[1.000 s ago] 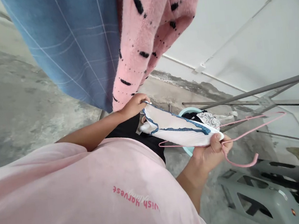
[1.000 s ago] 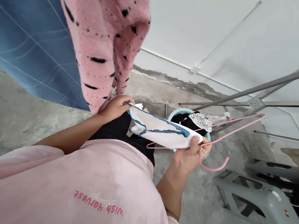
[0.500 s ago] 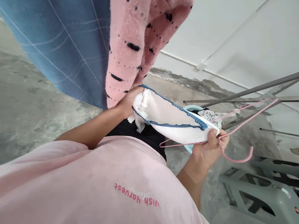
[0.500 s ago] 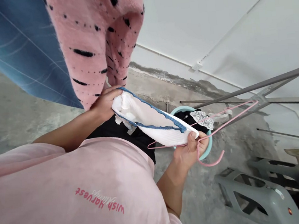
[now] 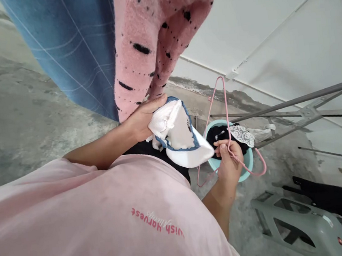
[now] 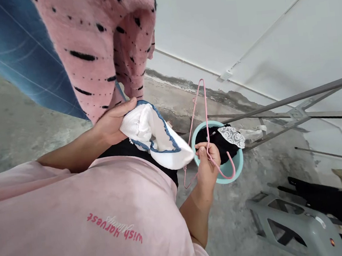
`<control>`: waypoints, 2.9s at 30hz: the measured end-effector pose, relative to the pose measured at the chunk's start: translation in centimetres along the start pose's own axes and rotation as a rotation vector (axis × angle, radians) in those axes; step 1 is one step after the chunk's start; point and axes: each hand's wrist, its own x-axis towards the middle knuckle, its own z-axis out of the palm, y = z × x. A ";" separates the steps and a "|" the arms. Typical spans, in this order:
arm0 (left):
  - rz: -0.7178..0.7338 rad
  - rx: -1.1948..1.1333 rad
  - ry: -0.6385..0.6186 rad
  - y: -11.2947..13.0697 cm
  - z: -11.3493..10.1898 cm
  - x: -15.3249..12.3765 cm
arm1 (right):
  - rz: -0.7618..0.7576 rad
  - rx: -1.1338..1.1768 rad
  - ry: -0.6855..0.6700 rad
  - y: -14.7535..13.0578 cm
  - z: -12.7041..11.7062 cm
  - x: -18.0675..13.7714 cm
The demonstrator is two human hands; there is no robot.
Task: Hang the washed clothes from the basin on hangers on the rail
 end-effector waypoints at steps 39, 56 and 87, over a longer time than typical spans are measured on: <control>0.212 0.211 -0.051 -0.1 1.0 -2.4 | -0.563 0.446 0.098 -2.0 -1.0 -0.7; 0.060 0.243 -0.341 -0.5 1.4 -3.0 | -0.714 0.606 -0.133 -0.2 -1.0 1.5; 0.166 0.025 0.228 1.4 -4.3 3.0 | 0.037 -0.179 -0.534 0.2 -2.4 0.7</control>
